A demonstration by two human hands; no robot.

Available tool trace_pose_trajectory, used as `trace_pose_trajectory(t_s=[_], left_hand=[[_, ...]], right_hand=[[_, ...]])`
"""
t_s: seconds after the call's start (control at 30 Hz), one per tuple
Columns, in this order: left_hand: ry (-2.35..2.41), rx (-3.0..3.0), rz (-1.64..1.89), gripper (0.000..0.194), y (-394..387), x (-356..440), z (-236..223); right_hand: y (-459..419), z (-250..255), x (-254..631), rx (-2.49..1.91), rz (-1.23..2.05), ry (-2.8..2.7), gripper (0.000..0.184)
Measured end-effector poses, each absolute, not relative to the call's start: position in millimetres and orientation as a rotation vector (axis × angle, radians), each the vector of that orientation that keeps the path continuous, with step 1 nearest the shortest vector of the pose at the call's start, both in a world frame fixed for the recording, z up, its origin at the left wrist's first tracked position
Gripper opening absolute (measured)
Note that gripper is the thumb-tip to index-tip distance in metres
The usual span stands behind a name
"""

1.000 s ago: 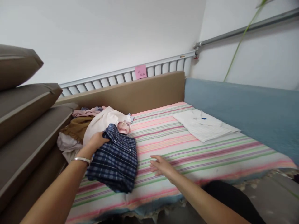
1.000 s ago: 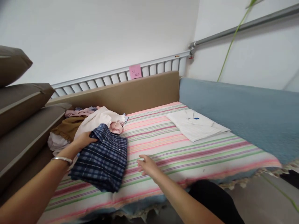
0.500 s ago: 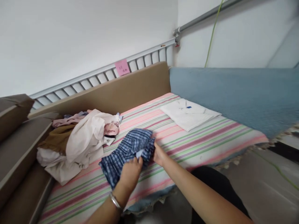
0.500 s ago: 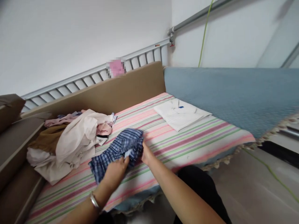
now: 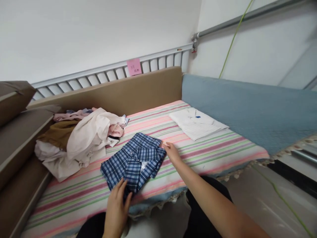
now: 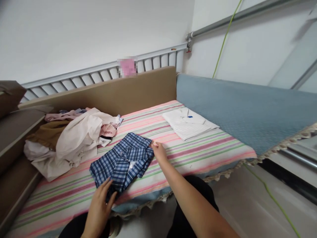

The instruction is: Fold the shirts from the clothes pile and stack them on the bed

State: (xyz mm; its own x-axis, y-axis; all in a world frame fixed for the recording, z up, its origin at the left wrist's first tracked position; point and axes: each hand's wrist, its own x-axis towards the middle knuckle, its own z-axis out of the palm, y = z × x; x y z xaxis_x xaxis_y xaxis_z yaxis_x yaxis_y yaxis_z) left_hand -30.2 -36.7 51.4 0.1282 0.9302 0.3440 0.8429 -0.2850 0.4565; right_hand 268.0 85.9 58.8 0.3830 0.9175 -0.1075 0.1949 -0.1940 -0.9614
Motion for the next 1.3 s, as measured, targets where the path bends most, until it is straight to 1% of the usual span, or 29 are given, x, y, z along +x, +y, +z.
trace_pose_trajectory(t_s=[0.07, 0.17, 0.23, 0.33, 0.4, 0.47, 0.53, 0.63, 0.73, 0.83, 0.97, 1.13, 1.3], left_hand=[[1.896, 1.818, 1.104, 0.051, -42, -49, 47], [1.913, 1.133, 1.232, 0.067, -42, -65, 44], [1.830, 0.847, 1.248, 0.070, -38, -67, 44], [1.761, 0.646, 1.245, 0.067, -29, -60, 47], [1.745, 0.614, 1.220, 0.059, -24, -55, 49], [1.704, 0.605, 1.211, 0.051, -21, -52, 50], [1.642, 0.578, 1.228, 0.048, -20, -52, 51], [1.538, 0.545, 1.289, 0.047, -22, -55, 51], [1.416, 0.446, 1.351, 0.044, -26, -57, 49], [1.397, 0.311, 1.369, 0.042, -29, -59, 42], [1.401, 0.276, 1.325, 0.040, -30, -64, 36], [1.412, 0.334, 1.258, 0.036, -37, -66, 31], [1.665, 0.585, 1.151, 0.032, -30, -72, 36]], right_hand=[[92, 66, 271, -1.716, 0.780, -1.094, 0.044], [109, 78, 270, -1.798, 0.650, -1.260, 0.043], [124, 82, 266, -1.866, 0.604, -1.333, 0.045], [143, 79, 260, -1.967, 0.579, -1.412, 0.045], [150, 75, 256, -2.004, 0.597, -1.473, 0.034], [153, 75, 252, -2.004, 0.625, -1.537, 0.018], [156, 80, 249, -1.966, 0.657, -1.584, 0.010], [162, 96, 249, -1.876, 0.759, -1.600, 0.014], [163, 105, 253, -1.804, 0.950, -1.526, 0.020], [155, 99, 258, -1.811, 1.126, -1.382, 0.020], [145, 82, 266, -1.893, 1.248, -1.216, 0.018], [146, 73, 276, -1.959, 1.325, -1.208, 0.013], [146, 67, 277, -1.991, 1.216, -1.388, 0.011]])
